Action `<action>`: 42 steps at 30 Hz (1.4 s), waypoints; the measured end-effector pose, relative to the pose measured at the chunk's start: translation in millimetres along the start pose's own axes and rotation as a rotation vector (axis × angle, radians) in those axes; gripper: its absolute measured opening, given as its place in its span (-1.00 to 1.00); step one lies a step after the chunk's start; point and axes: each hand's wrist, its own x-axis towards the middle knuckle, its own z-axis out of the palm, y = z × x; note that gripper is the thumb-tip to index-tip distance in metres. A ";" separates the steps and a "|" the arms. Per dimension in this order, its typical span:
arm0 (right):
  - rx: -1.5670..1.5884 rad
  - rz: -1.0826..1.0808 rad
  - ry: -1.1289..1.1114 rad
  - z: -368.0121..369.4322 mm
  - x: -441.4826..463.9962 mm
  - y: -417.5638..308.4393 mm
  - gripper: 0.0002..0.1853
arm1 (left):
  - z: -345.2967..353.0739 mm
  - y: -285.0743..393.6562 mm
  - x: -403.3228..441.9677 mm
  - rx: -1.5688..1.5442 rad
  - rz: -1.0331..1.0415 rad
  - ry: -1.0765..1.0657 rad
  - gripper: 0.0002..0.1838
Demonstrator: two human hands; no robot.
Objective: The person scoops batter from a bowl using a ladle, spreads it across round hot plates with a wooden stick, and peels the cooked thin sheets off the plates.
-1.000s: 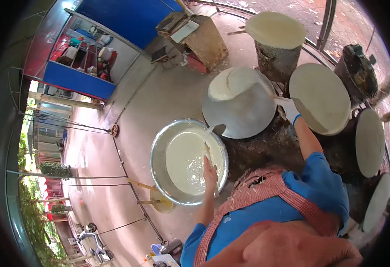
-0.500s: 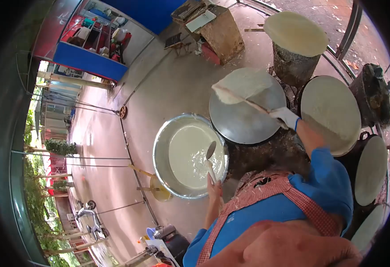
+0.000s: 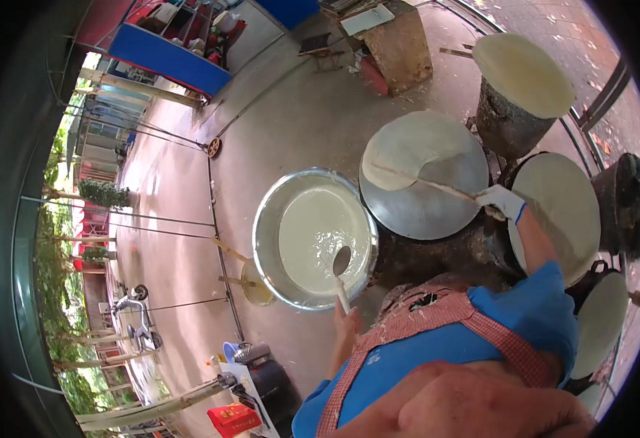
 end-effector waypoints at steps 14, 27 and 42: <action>-0.211 -0.101 -0.066 -22.7 51.5 -10.6 -0.78 | -3.4 -5.1 -26.2 -0.073 -0.066 0.073 -0.29; -0.781 -0.001 -0.226 -36.3 56.3 -46.7 -0.88 | -31.2 -35.6 -31.6 -0.174 -0.142 0.115 -0.29; 0.188 -0.162 0.408 -1.8 -204.7 160.8 -0.69 | -141.5 -89.1 38.6 -0.270 -0.211 -0.272 -0.39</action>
